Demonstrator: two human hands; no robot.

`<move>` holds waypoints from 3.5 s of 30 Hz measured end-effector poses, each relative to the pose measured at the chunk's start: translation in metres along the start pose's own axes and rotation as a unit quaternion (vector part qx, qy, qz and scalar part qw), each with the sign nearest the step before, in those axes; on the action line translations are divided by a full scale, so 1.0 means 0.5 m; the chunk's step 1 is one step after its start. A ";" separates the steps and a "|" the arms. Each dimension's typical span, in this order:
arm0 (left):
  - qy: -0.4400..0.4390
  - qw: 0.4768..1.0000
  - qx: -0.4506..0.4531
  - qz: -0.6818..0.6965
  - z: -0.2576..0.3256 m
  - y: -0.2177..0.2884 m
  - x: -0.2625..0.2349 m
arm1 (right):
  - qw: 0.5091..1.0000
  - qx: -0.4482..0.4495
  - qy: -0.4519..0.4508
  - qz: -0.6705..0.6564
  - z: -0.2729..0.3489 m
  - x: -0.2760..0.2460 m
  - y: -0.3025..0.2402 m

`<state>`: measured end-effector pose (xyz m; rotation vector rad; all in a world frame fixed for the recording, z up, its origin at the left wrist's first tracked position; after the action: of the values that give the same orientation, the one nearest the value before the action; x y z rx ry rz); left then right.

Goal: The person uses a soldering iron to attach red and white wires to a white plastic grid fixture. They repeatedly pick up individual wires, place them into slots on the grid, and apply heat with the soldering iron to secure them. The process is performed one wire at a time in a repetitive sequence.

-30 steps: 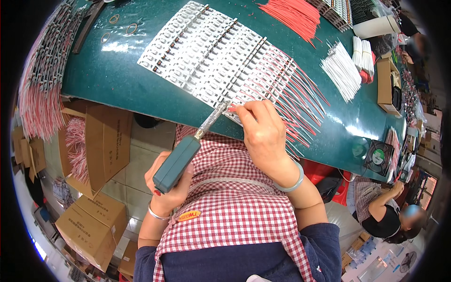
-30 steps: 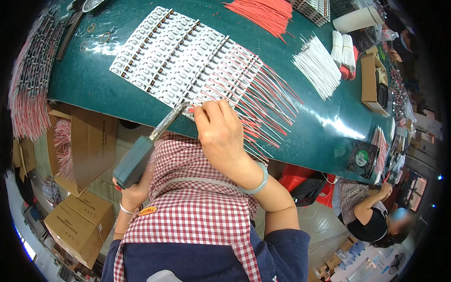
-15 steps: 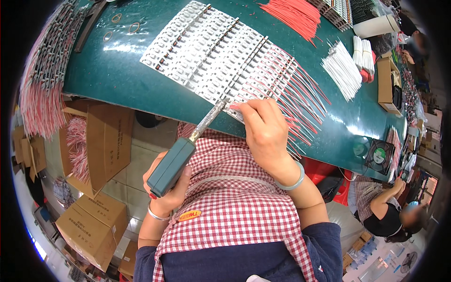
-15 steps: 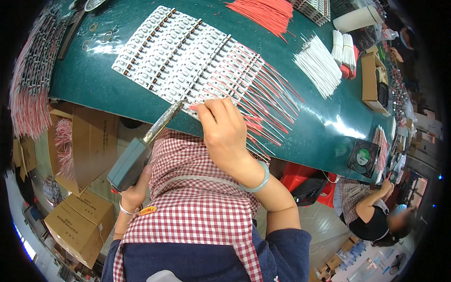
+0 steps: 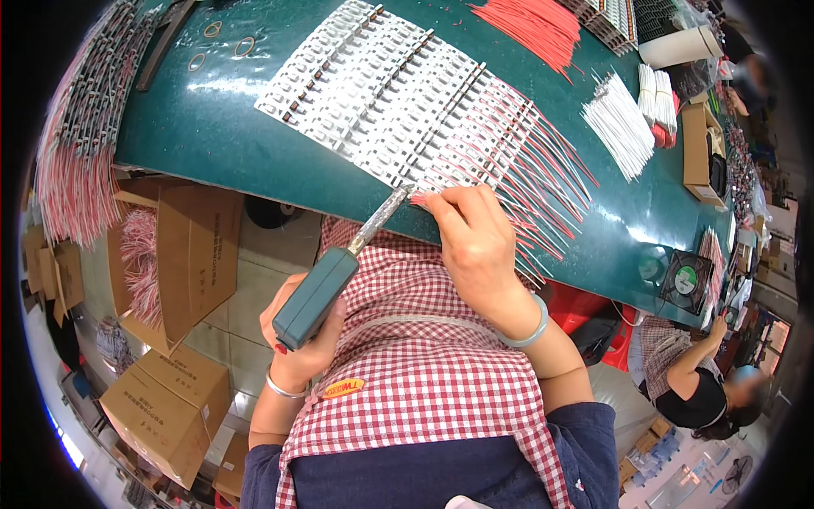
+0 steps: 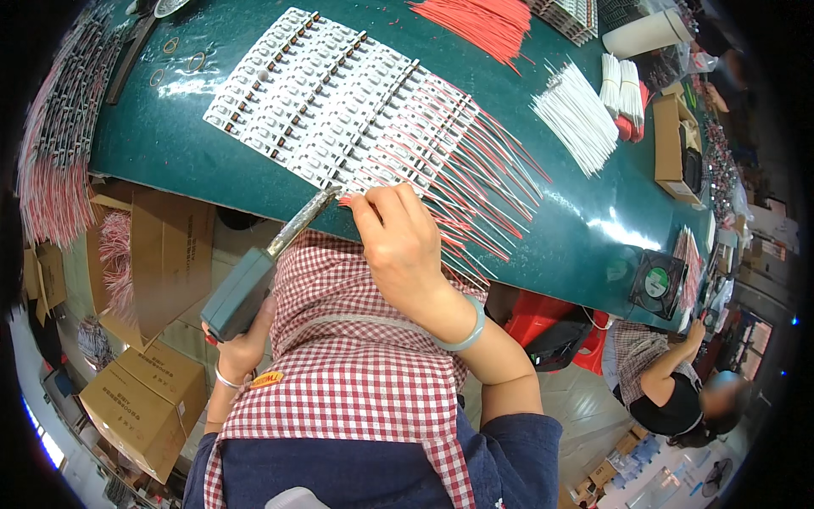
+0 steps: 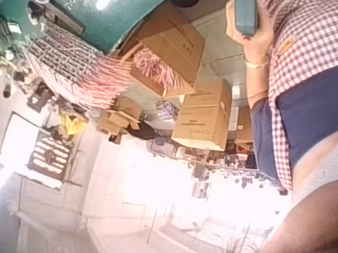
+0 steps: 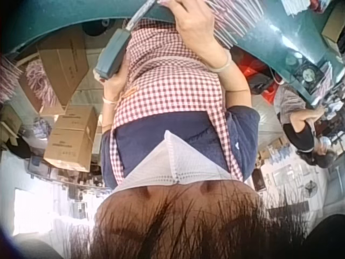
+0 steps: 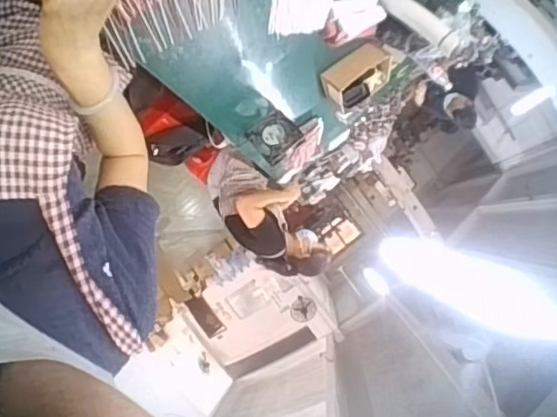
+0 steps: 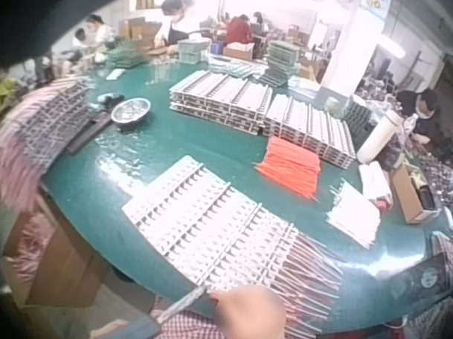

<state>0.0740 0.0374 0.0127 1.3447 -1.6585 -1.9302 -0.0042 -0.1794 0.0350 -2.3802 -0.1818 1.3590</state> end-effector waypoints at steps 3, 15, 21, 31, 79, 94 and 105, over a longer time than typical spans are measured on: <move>0.000 1.000 0.000 -0.002 -0.003 0.002 0.003 | 1.000 0.002 -0.002 0.000 -0.001 0.004 0.002; 0.005 1.000 0.016 -0.013 -0.010 0.007 0.005 | 1.000 -0.004 -0.008 0.015 -0.007 0.004 -0.004; 0.043 0.995 -0.068 0.059 0.028 -0.044 -0.005 | 1.000 -0.001 -0.012 0.018 -0.006 0.007 -0.003; 0.059 0.995 -0.032 0.074 0.021 -0.039 -0.008 | 0.998 0.037 -0.037 -0.016 -0.005 -0.038 0.019; 0.141 0.974 -0.043 0.171 -0.102 -0.015 0.010 | 0.952 0.142 0.115 0.246 -0.005 -0.245 0.481; 0.127 0.965 -0.086 0.212 -0.123 -0.009 -0.001 | 0.920 -0.028 -0.197 0.338 -0.194 -0.200 0.314; 0.159 0.958 -0.084 0.224 -0.148 -0.005 -0.036 | 0.899 -0.032 -0.270 0.342 -0.240 -0.081 0.312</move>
<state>0.1415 0.0035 0.0247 1.0364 -1.4507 -1.4689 0.0644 -0.3665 0.0598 -2.1252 0.5269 2.3484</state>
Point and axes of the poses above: each hand's wrist, its own z-axis away from the middle knuckle, its own x-axis out of the palm, y = z × x, the point moved 8 cm from there along -z, towards the middle knuckle, and after that the axes turned 2 degrees about -z, right-handed, at the moved point
